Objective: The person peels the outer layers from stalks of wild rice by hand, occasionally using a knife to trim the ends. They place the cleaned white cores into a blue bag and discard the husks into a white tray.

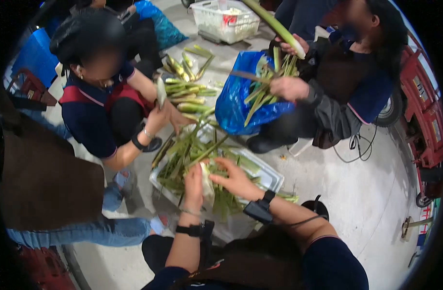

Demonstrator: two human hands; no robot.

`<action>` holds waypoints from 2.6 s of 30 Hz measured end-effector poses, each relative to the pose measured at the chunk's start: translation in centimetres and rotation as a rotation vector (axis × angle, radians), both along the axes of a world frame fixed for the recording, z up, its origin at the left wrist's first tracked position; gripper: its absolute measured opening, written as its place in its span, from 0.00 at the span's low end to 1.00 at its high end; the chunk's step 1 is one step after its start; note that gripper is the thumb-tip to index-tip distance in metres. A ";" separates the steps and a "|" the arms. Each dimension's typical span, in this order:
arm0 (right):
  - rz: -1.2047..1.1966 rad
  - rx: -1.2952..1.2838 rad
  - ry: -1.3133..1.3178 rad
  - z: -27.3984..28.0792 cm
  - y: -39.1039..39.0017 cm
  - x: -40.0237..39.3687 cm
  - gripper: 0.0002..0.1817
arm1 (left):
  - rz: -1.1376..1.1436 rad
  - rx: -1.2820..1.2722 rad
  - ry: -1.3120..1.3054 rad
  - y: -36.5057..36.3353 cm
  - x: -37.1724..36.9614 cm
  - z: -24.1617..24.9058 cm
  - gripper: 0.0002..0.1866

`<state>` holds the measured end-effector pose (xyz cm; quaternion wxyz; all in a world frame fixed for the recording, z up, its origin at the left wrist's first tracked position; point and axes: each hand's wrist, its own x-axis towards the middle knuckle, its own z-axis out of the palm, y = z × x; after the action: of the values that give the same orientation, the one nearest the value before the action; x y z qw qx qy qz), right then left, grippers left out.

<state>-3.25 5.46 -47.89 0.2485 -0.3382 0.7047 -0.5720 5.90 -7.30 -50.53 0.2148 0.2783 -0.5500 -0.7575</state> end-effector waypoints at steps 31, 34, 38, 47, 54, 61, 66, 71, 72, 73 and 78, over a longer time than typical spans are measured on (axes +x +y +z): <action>0.107 0.089 -0.549 -0.9 0.5 -0.4 0.10 | -0.096 -0.506 -0.014 1.4 1.6 -1.9 0.14; 0.103 0.092 -0.504 -0.9 0.3 -0.3 0.09 | -0.106 -0.522 -0.018 1.5 1.8 -1.5 0.14; 0.082 0.039 -0.403 -1.5 0.3 -0.2 0.06 | -0.136 -0.480 -0.092 2.4 2.0 -2.3 0.14; -0.002 -0.048 -0.697 0.8 -0.1 -0.8 0.04 | -0.136 0.366 0.180 2.3 1.0 -1.0 0.33; -0.038 -0.130 -0.773 0.4 -0.1 -2.2 0.06 | -0.250 0.564 0.065 3.4 1.5 -3.2 0.33; 0.068 0.167 -0.154 1.2 0.3 0.6 0.12 | -0.147 0.435 0.076 2.8 0.9 -1.8 0.36; 0.152 0.077 -0.205 1.3 0.7 0.0 0.10 | -0.187 0.309 0.052 2.8 1.4 -1.7 0.35; 0.230 0.076 -0.186 1.1 1.0 -0.6 0.08 | -0.242 0.270 0.023 2.5 1.4 -1.6 0.35; 0.172 0.077 -0.185 1.1 1.0 -0.3 0.07 | -0.242 0.269 0.023 2.6 1.3 -2.0 0.35; 0.114 0.080 -0.183 1.1 1.0 -0.2 0.07 | -0.188 0.104 0.055 2.7 1.2 -2.5 0.33; 0.034 0.087 -0.068 1.6 0.8 0.4 0.07 | -0.127 -0.177 0.124 2.8 0.7 -2.8 0.28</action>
<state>-2.82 6.30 -46.32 0.2963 -0.3192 0.7144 -0.5476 6.65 -4.50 -53.29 0.2238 0.1754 -0.6170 -0.7338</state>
